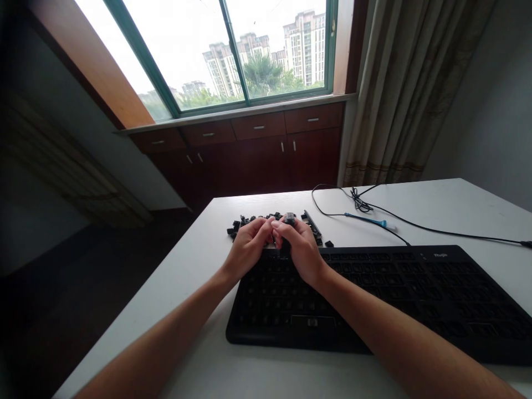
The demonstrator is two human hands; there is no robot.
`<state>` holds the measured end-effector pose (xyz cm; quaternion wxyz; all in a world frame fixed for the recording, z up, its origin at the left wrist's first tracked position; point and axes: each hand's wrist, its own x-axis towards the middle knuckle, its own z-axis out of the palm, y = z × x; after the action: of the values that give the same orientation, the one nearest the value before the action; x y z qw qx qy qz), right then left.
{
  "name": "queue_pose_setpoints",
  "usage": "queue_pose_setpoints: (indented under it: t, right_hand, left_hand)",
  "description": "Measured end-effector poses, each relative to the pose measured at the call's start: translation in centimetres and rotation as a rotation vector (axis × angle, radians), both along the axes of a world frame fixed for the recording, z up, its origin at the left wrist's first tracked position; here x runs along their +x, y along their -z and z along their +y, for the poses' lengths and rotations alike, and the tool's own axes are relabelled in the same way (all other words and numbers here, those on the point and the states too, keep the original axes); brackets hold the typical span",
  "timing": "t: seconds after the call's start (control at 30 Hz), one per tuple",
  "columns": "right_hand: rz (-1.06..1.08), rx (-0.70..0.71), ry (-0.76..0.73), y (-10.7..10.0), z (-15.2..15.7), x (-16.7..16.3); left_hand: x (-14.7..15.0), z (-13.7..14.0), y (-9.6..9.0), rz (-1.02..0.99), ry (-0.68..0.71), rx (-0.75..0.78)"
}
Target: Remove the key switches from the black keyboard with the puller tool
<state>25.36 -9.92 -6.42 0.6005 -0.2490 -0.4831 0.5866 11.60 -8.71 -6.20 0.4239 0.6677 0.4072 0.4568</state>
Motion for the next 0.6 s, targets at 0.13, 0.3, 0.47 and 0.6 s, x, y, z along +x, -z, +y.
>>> queue_pose_setpoints:
  t: [0.13,0.3,0.47,0.6]
  right_hand:
    - [-0.081,0.021,0.018,0.34,-0.29,0.02]
    - [-0.072,0.069,0.003,0.37,-0.46,0.19]
    - [-0.054,0.079,-0.033,0.06,-0.51,0.24]
    - [0.007,0.005,-0.086,-0.06,-0.37,0.19]
  left_hand:
    - [0.03,-0.12,-0.05,-0.040,-0.015,-0.025]
    - [-0.16,-0.09,0.19,-0.012,-0.058,-0.034]
    - [-0.29,0.06,0.48,-0.021,-0.082,-0.020]
    - [-0.16,0.01,0.26,-0.029,-0.047,-0.034]
